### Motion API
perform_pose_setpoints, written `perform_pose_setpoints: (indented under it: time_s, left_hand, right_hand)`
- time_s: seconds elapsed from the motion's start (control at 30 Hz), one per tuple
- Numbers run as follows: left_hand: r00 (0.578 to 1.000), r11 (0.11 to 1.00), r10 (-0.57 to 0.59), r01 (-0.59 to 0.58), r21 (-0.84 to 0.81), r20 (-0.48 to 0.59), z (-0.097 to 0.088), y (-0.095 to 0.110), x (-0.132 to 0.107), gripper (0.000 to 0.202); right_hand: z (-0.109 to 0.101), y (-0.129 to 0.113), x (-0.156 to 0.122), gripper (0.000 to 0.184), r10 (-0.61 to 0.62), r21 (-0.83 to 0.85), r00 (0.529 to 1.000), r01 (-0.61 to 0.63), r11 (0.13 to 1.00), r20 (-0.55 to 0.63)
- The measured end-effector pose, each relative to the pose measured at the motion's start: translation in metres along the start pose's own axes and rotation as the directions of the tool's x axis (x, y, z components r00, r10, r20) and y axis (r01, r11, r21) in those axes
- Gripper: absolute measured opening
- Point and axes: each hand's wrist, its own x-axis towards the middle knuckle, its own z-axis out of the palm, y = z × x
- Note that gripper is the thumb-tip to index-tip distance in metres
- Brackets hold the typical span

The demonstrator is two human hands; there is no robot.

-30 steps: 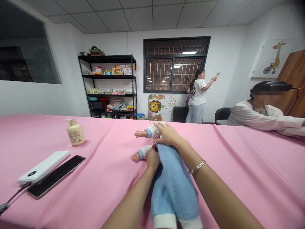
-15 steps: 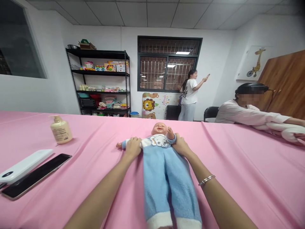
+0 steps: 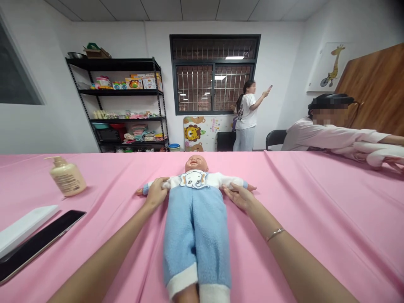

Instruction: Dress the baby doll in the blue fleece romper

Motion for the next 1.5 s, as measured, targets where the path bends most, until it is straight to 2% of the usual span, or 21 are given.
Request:
perform_pose_setpoints:
  time_s: [0.1, 0.17, 0.27, 0.33, 0.47, 0.57, 0.63, 0.67, 0.73, 0.8, 0.87, 0.93, 0.97, 1.03, 1.1, 1.13, 1.2, 1.3, 1.37, 1.43, 1.5]
  left_hand:
    - [0.998, 0.980, -0.057, 0.050, -0.190, -0.029, -0.005, 0.015, -0.011, 0.030]
    - [0.997, 0.954, -0.044, 0.060, -0.293, 0.060, -0.007, 0.024, -0.016, 0.025]
    - [0.978, 0.909, 0.000, 0.088, -0.408, 0.210, -0.006, 0.031, -0.021, 0.020]
    - [0.970, 0.889, 0.008, 0.103, -0.445, 0.241, -0.003, 0.032, -0.023, 0.019]
    - [0.951, 0.807, 0.044, 0.148, -0.572, 0.307, 0.002, 0.029, -0.026, 0.023]
    - [0.934, 0.765, 0.108, 0.140, -0.629, 0.340, 0.005, 0.026, -0.027, 0.018]
    - [0.945, 0.767, 0.095, 0.130, -0.628, 0.312, 0.007, 0.025, -0.027, 0.016]
    - [0.957, 0.772, 0.067, 0.130, -0.622, 0.283, 0.008, 0.024, -0.026, 0.015]
    - [0.976, 0.778, 0.003, 0.134, -0.613, 0.217, 0.009, 0.024, -0.025, 0.014]
    - [0.986, 0.772, -0.050, 0.140, -0.620, 0.161, 0.010, 0.024, -0.024, 0.013]
    - [0.989, 0.761, -0.081, 0.139, -0.634, 0.120, 0.011, 0.025, -0.024, 0.014]
    - [0.991, 0.751, -0.101, 0.136, -0.647, 0.091, 0.011, 0.026, -0.023, 0.015]
    - [0.991, 0.747, -0.104, 0.133, -0.652, 0.084, 0.011, 0.026, -0.023, 0.015]
    - [0.992, 0.740, -0.105, 0.124, -0.661, 0.068, 0.011, 0.026, -0.023, 0.016]
    - [0.993, 0.744, -0.102, 0.116, -0.658, 0.060, 0.012, 0.025, -0.024, 0.016]
    - [0.993, 0.753, -0.100, 0.119, -0.647, 0.065, 0.012, 0.024, -0.024, 0.016]
    - [0.990, 0.780, -0.116, 0.138, -0.610, 0.076, 0.012, 0.022, -0.023, 0.016]
    - [0.978, 0.811, -0.206, 0.178, -0.558, 0.012, 0.005, 0.021, -0.021, 0.020]
    - [0.962, 0.827, -0.255, 0.167, -0.536, -0.093, -0.004, 0.025, -0.020, 0.023]
    - [0.983, 0.854, -0.160, 0.092, -0.513, -0.090, -0.011, 0.033, -0.020, 0.023]
    - [0.997, 0.863, 0.054, -0.017, -0.505, 0.059, -0.014, 0.041, -0.023, 0.022]
  right_hand:
    - [0.001, -0.002, -0.016, 0.007, 0.090, -0.108, 0.995, -0.085, 0.990, 0.041]
    - [0.002, -0.004, -0.027, 0.013, 0.132, -0.281, 0.979, -0.084, 0.956, 0.157]
    - [0.003, -0.009, -0.036, 0.027, 0.129, -0.512, 0.910, 0.101, 0.853, 0.394]
    - [0.001, -0.009, -0.032, 0.033, 0.022, -0.579, 0.890, 0.278, 0.767, 0.456]
    - [-0.001, 0.000, -0.012, 0.033, -0.323, -0.712, 0.897, 0.436, 0.550, 0.301]
    - [0.018, 0.002, -0.021, 0.026, -0.545, -0.786, 0.806, 0.485, 0.384, 0.231]
    - [0.040, -0.003, -0.050, 0.024, -0.626, -0.776, 0.731, 0.551, 0.308, 0.271]
    - [0.051, -0.007, -0.072, 0.021, -0.584, -0.751, 0.726, 0.599, 0.277, 0.364]
    - [0.071, -0.010, -0.120, 0.021, -0.292, -0.689, 0.722, 0.689, 0.224, 0.628]
    - [0.081, -0.006, -0.162, 0.019, 0.030, -0.655, 0.660, 0.736, 0.171, 0.750]
    - [0.083, 0.009, -0.189, 0.020, 0.123, -0.596, 0.593, 0.803, -0.012, 0.796]
    - [0.081, 0.031, -0.200, 0.013, 0.075, -0.479, 0.508, 0.845, -0.239, 0.858]
    - [0.080, 0.042, -0.201, 0.013, 0.037, -0.407, 0.441, 0.855, -0.323, 0.897]
    - [0.079, 0.059, -0.199, 0.015, -0.043, -0.275, 0.284, 0.863, -0.425, 0.958]
    - [0.083, 0.064, -0.196, 0.019, -0.067, -0.193, 0.183, 0.869, -0.456, 0.981]
    - [0.085, 0.062, -0.194, 0.020, -0.056, -0.184, 0.178, 0.874, -0.450, 0.982]
    - [0.091, 0.047, -0.187, 0.018, -0.008, -0.239, 0.255, 0.895, -0.377, 0.967]
    - [0.095, 0.016, -0.168, 0.012, -0.035, -0.454, 0.460, 0.855, -0.250, 0.887]
    - [0.093, 0.002, -0.150, 0.013, -0.083, -0.595, 0.596, 0.761, -0.259, 0.798]
    - [0.089, -0.002, -0.133, 0.011, -0.021, -0.650, 0.670, 0.712, -0.265, 0.742]
    - [0.084, -0.001, -0.115, 0.011, 0.055, -0.682, 0.697, 0.712, -0.168, 0.715]
